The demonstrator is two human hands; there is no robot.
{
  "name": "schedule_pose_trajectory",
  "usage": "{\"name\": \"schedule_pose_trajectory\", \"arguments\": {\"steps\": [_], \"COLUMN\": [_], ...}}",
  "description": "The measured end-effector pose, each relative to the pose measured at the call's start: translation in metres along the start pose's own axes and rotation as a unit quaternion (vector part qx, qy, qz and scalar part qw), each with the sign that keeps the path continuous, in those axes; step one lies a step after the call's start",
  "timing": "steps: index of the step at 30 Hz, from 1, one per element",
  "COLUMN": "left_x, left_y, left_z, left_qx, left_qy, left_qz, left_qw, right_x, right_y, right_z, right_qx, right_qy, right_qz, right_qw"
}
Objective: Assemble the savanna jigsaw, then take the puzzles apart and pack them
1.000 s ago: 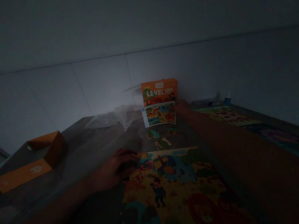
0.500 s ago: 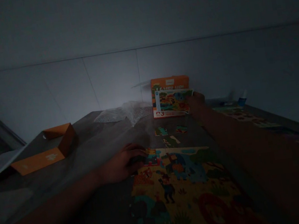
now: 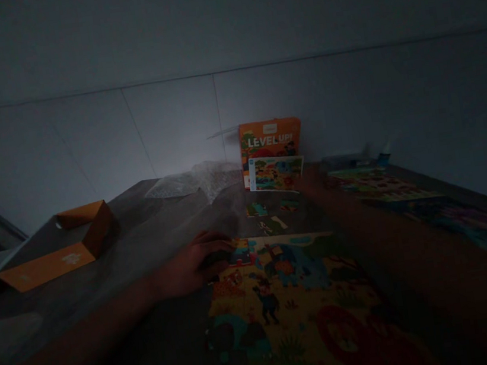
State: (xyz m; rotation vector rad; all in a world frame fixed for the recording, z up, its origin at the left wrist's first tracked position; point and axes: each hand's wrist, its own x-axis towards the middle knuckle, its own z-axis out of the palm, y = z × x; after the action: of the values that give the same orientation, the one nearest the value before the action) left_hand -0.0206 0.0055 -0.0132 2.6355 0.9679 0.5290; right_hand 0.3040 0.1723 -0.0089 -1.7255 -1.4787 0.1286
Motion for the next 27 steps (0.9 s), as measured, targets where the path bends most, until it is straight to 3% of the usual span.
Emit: {"name": "schedule_pose_trajectory", "arguments": {"steps": [2, 5, 8, 10, 27], "left_x": [0.000, -0.001, -0.001, -0.001, -0.001], "left_y": [-0.002, -0.005, -0.008, -0.010, -0.021], "left_z": [0.001, 0.003, 0.004, 0.005, 0.002], "left_qx": [0.002, 0.004, 0.004, 0.003, 0.044], "left_qy": [0.001, 0.002, 0.002, 0.006, 0.051], "left_qz": [0.000, -0.001, -0.001, -0.001, -0.075], "left_qw": [1.000, 1.000, 1.000, 1.000, 0.995], "right_x": [-0.026, -0.071, -0.104, -0.113, -0.113], "right_y": [0.000, 0.000, 0.002, 0.003, 0.000], "right_z": [-0.004, -0.012, -0.019, -0.023, -0.026], "right_qx": [-0.049, -0.074, -0.134, -0.163, -0.143], "right_qy": [-0.009, -0.056, -0.146, -0.182, -0.172], "right_qz": [-0.011, -0.096, -0.232, -0.264, -0.277], "right_qw": [0.999, 0.991, 0.952, 0.933, 0.935]}}
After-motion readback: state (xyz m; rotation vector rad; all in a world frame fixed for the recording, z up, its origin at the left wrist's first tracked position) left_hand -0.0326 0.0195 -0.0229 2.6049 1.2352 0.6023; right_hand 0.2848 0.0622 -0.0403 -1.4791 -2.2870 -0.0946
